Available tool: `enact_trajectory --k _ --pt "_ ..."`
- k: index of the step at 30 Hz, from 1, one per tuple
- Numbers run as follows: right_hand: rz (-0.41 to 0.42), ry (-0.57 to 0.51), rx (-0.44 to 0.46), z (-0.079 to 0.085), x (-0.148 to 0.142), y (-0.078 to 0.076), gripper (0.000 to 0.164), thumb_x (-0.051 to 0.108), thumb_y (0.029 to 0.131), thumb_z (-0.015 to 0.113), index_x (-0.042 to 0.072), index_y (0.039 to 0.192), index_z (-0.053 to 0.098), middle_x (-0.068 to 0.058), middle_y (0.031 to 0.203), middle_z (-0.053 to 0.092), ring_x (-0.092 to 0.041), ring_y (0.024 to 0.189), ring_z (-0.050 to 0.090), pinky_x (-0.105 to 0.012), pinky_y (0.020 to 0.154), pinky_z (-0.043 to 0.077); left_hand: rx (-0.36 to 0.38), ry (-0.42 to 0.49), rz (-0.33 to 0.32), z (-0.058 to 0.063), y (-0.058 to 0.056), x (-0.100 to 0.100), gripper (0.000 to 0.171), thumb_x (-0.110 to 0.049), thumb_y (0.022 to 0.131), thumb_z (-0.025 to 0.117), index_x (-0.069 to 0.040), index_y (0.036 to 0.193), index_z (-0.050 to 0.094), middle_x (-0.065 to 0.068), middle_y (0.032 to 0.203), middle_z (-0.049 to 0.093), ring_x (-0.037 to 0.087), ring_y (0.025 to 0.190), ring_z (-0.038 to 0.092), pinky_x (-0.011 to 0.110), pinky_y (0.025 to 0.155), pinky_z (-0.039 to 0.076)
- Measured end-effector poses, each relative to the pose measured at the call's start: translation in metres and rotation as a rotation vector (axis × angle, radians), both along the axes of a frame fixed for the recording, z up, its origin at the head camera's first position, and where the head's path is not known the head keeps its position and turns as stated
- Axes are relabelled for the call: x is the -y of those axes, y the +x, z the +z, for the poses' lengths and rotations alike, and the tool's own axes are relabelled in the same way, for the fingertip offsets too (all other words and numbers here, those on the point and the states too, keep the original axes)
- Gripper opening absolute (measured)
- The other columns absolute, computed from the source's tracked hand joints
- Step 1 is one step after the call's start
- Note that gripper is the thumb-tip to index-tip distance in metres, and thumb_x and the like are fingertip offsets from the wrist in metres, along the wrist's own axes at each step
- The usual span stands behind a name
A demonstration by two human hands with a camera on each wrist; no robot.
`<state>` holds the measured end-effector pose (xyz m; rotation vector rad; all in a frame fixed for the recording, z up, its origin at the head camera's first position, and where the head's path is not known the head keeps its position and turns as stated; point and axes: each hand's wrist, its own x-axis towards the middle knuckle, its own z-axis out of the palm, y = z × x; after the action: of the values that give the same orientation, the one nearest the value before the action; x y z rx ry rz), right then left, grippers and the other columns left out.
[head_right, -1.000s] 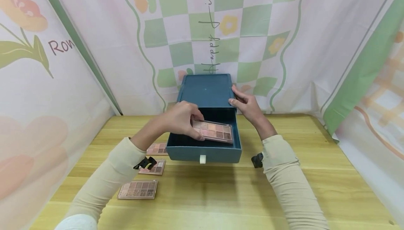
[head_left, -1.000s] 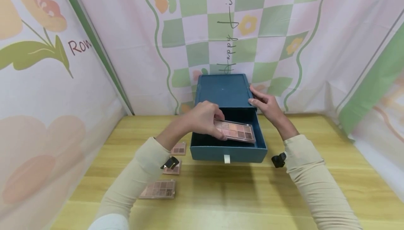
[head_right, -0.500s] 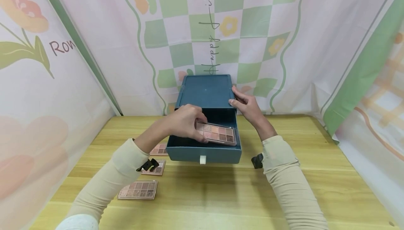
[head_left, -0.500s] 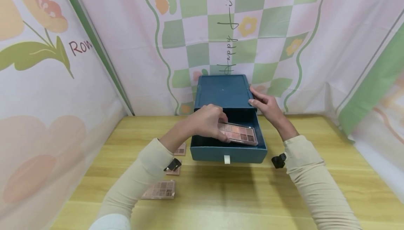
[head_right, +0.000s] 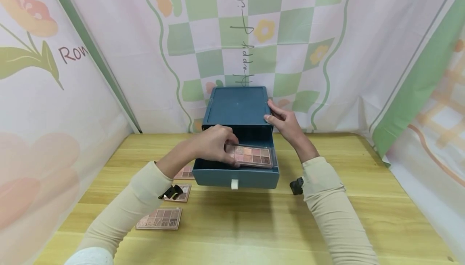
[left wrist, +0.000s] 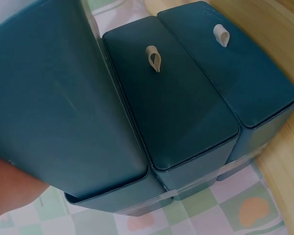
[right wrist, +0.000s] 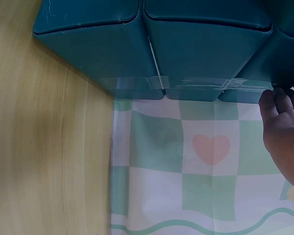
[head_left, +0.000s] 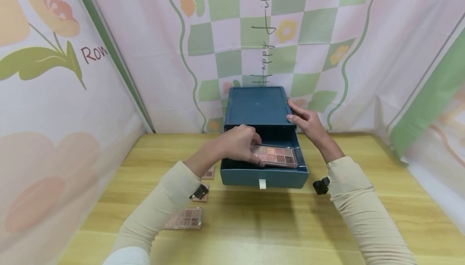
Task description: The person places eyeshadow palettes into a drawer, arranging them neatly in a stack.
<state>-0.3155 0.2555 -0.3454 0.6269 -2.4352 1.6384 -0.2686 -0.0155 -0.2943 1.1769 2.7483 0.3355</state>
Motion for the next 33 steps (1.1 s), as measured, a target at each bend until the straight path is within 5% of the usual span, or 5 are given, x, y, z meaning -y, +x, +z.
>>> enact_trajectory --k 6,21,28,33 --pt "0.001 0.005 -0.009 0.0 0.0 0.001 0.059 0.023 0.106 0.051 0.008 0.158 0.028 -0.013 0.169 0.022 -0.033 0.156 0.022 0.003 0.098 0.034 -0.004 -0.043 0.018 0.002 0.003 -0.001 0.052 -0.056 0.08 0.081 -0.013 0.108 0.072 -0.003 0.085 0.064 0.011 0.072 0.056 0.023 0.064 0.045" --pt "0.009 0.003 -0.007 -0.001 -0.001 0.001 0.059 0.023 0.106 0.05 0.009 0.159 0.028 -0.012 0.169 0.022 -0.033 0.156 0.021 0.003 0.098 0.035 -0.046 -0.127 0.056 -0.004 0.005 -0.004 0.043 -0.061 0.08 0.079 -0.021 0.091 0.07 -0.005 0.077 0.062 0.011 0.065 0.056 0.025 0.057 0.042" --pt "0.012 -0.005 0.006 -0.001 -0.001 0.003 0.06 0.024 0.106 0.051 0.008 0.159 0.028 -0.012 0.169 0.021 -0.032 0.157 0.02 0.003 0.099 0.034 -0.095 -0.081 0.084 0.0 0.007 0.002 0.07 -0.07 0.08 0.072 -0.018 0.127 0.071 -0.004 0.115 0.075 0.01 0.094 0.07 0.028 0.074 0.058" --pt "0.011 -0.003 0.006 0.001 -0.001 0.002 0.06 0.025 0.106 0.051 0.009 0.159 0.028 -0.013 0.169 0.021 -0.032 0.157 0.02 0.003 0.099 0.034 -0.121 0.08 0.002 0.006 0.009 0.021 0.053 -0.052 0.087 0.076 -0.013 0.123 0.073 0.001 0.119 0.075 0.014 0.104 0.07 0.03 0.091 0.059"
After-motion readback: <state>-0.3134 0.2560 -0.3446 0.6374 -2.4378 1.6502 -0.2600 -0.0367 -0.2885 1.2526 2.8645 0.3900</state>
